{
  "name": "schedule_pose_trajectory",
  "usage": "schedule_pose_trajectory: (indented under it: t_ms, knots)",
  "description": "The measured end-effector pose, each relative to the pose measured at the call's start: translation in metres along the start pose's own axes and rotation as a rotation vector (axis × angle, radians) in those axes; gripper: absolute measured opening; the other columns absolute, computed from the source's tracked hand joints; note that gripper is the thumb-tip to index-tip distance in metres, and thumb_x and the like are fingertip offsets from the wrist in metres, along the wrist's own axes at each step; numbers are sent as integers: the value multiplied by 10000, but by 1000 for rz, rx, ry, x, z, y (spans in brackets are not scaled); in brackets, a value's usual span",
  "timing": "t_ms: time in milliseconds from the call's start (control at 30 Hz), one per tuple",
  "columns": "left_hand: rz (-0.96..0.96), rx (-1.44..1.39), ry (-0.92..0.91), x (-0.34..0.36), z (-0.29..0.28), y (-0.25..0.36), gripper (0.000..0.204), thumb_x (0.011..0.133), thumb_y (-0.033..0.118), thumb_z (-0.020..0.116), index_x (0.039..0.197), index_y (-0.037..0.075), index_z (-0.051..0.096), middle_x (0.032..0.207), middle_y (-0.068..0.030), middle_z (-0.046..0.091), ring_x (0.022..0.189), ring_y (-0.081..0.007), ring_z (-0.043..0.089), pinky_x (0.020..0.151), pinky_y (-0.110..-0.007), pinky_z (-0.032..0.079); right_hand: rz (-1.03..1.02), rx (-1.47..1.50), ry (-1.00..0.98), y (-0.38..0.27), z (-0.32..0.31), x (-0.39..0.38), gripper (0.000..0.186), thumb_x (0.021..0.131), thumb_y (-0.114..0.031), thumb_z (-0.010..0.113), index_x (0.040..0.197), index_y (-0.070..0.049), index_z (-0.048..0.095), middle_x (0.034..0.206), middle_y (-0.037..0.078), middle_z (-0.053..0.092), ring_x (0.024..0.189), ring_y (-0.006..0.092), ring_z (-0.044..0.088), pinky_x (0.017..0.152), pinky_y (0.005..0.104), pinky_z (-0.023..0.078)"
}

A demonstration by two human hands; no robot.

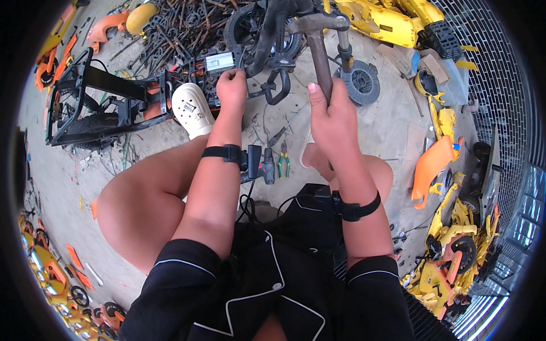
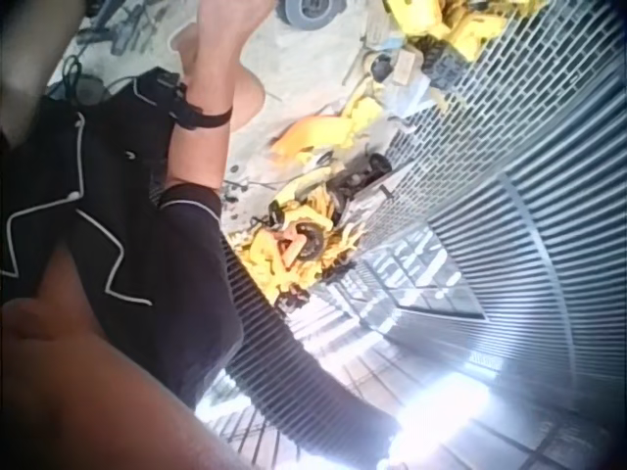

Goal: The person uses a hammer to drive a metal pin into a hinge joint on a black motorcycle frame while sitting on the floor.

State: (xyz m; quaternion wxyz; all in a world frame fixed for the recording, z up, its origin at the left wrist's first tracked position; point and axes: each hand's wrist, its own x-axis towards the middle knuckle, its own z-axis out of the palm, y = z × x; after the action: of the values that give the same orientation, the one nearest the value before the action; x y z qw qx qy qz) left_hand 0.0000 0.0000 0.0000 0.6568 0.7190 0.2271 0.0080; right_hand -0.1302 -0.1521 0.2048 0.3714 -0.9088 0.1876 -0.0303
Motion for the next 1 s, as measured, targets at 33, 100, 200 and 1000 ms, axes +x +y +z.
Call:
schedule_pose_trajectory:
  t_ms: [33, 100, 200, 1000]
  knots:
    - [-16, -6, 10, -2, 2, -6, 248, 852, 232, 664, 974, 27, 728, 901, -150, 740, 857, -295, 704, 806, -371, 527, -11, -65, -13, 7, 4, 1, 375, 998, -381, 594, 1061, -18, 527, 854, 259, 684, 809, 442, 689, 704, 526, 517]
    - [-5, 26, 58, 14, -8, -13, 251, 842, 238, 665, 954, 20, 723, 885, -151, 735, 841, -291, 700, 802, -368, 528, 3, -154, -43, 15, 31, 4, 368, 1010, -364, 563, 1020, 2, 520, 837, 281, 668, 793, 486, 662, 703, 536, 509]
    - [8, 46, 195, 10, -7, 6, 258, 846, 235, 648, 930, 0, 711, 877, -153, 729, 824, -291, 693, 795, -371, 526, 52, -265, -140, 14, 32, 13, 371, 1009, -343, 537, 1012, 28, 516, 854, 318, 654, 819, 510, 646, 728, 548, 500]
    - [331, 109, -363, -170, -219, 339, 183, 906, 165, 632, 955, -6, 674, 737, -7, 629, 656, -89, 560, 582, -257, 448, 113, -173, -180, 10, 23, 13, 465, 978, -403, 564, 1073, 52, 573, 832, 243, 667, 624, 356, 670, 552, 444, 528]
